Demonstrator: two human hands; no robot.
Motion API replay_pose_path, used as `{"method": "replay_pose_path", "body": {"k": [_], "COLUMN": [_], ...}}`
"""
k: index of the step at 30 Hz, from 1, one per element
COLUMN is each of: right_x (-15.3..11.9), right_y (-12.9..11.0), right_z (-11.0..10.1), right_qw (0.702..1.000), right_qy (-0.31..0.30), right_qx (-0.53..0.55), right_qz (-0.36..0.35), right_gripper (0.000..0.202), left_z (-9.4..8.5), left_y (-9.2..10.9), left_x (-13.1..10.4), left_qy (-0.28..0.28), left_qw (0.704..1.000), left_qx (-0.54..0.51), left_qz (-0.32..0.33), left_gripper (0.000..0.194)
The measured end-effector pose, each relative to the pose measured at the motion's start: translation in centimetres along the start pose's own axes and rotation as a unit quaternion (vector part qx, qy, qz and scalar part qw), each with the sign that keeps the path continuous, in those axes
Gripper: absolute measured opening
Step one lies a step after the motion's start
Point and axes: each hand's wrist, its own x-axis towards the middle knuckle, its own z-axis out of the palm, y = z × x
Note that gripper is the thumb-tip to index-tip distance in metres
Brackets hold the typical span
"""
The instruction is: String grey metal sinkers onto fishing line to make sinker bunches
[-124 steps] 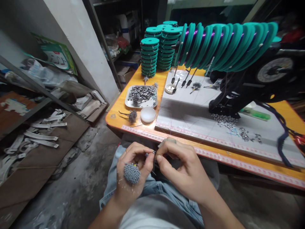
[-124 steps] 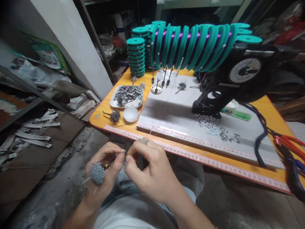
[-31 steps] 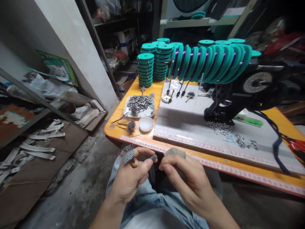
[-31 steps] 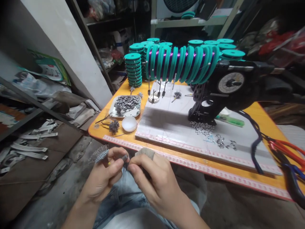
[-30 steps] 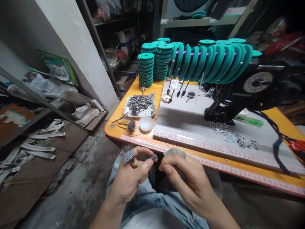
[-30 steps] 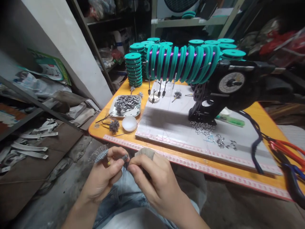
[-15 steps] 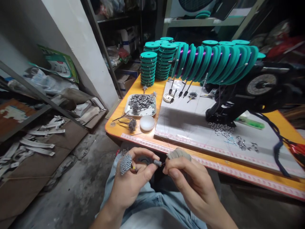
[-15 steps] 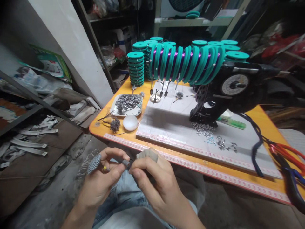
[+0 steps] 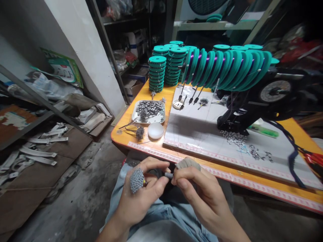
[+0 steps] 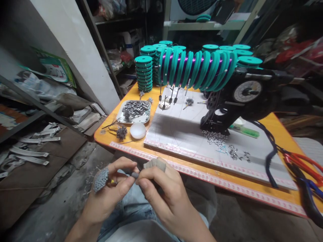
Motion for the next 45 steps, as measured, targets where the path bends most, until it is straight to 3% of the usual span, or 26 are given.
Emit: {"method": "replay_pose_path", "body": {"k": [4,8,12,24,26,29,32,36,40,45], "right_x": [-0.1,-0.2,-0.3,-0.1,0.1,0.1,-0.2,-0.5,-0.4,-0.4], "right_y": [0.1,0.2,0.3,-0.1,-0.1,-0.1,0.1,0.1,-0.1,-0.1], "right_z": [0.1,0.1,-0.1,0.0,0.1,0.2,0.3,0.3,0.3,0.4], "right_qw": [1.000,1.000,1.000,1.000,0.999,0.988,0.977,0.976,0.980,0.987], "right_qy": [-0.005,0.009,0.007,-0.002,0.010,0.043,0.060,0.075,0.082,0.068], "right_qx": [0.002,0.011,0.013,-0.001,-0.047,-0.143,-0.193,-0.178,-0.144,-0.128], "right_qz": [0.010,0.013,0.013,0.016,0.002,-0.041,-0.069,-0.095,-0.107,-0.069], "right_gripper": [0.012,0.015,0.015,0.014,0.013,0.012,0.020,0.034,0.027,0.020], "left_z": [0.3,0.4,0.3,0.8,0.7,0.7,0.9,1.2,1.3,0.9], "left_y": [0.7,-0.2,-1.2,-1.1,-1.1,-0.8,-0.5,-0.4,-0.7,-0.8], "left_x": [-0.2,-0.1,0.1,0.2,0.1,0.0,-0.2,-0.3,-0.5,-0.7], "left_qy": [-0.027,-0.018,-0.002,-0.008,0.008,0.045,0.084,0.106,0.091,0.047], "left_qw": [0.998,0.999,0.984,0.976,0.986,0.998,0.989,0.975,0.975,0.980], "left_qx": [0.033,-0.038,-0.152,-0.193,-0.153,-0.034,0.037,0.071,0.072,0.066], "left_qz": [0.036,-0.025,-0.098,-0.103,-0.070,0.037,0.116,0.179,0.192,0.182], "left_gripper": [0.024,0.016,0.024,0.021,0.015,0.003,0.014,0.022,0.026,0.029]}}
